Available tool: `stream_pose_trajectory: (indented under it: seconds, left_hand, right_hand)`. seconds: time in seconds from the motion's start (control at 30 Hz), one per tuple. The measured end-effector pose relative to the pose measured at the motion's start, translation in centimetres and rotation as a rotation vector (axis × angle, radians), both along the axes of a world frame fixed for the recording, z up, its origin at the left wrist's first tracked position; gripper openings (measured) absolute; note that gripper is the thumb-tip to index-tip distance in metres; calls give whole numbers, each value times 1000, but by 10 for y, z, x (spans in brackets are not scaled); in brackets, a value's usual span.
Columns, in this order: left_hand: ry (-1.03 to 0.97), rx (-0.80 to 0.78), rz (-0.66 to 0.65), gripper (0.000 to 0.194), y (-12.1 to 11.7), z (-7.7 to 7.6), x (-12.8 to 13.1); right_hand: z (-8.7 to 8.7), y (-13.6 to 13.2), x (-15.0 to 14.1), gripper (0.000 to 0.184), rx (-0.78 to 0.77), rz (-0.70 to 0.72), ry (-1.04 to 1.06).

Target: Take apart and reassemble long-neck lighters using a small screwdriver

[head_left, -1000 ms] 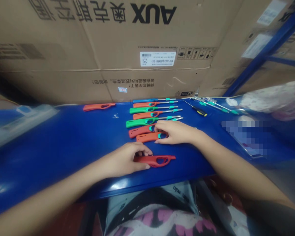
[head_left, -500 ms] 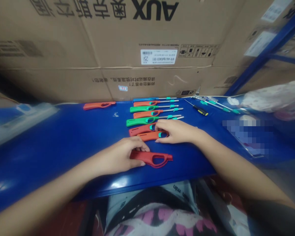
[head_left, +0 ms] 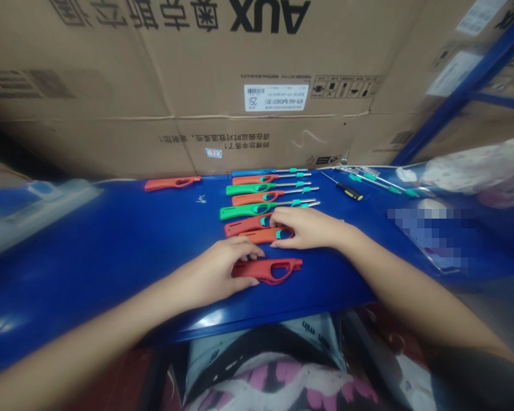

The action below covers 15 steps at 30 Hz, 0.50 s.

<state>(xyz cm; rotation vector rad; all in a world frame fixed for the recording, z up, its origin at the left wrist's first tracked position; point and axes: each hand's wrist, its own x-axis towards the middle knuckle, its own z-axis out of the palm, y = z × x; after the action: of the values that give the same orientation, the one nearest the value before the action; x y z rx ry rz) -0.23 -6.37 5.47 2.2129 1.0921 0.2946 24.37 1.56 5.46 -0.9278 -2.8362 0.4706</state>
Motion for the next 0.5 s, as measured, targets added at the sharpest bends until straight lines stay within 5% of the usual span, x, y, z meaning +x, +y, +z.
stream_pose_trajectory:
  seconds: [0.33,0.5]
  left_hand:
    - [162,32,-28,33,-1,7,-1]
    - [327,2,14,26,13,20,-51]
  right_hand:
    - [-1,-1,0,35,-13,-70,0]
    - [3,1,6,44,-62,-109,-12]
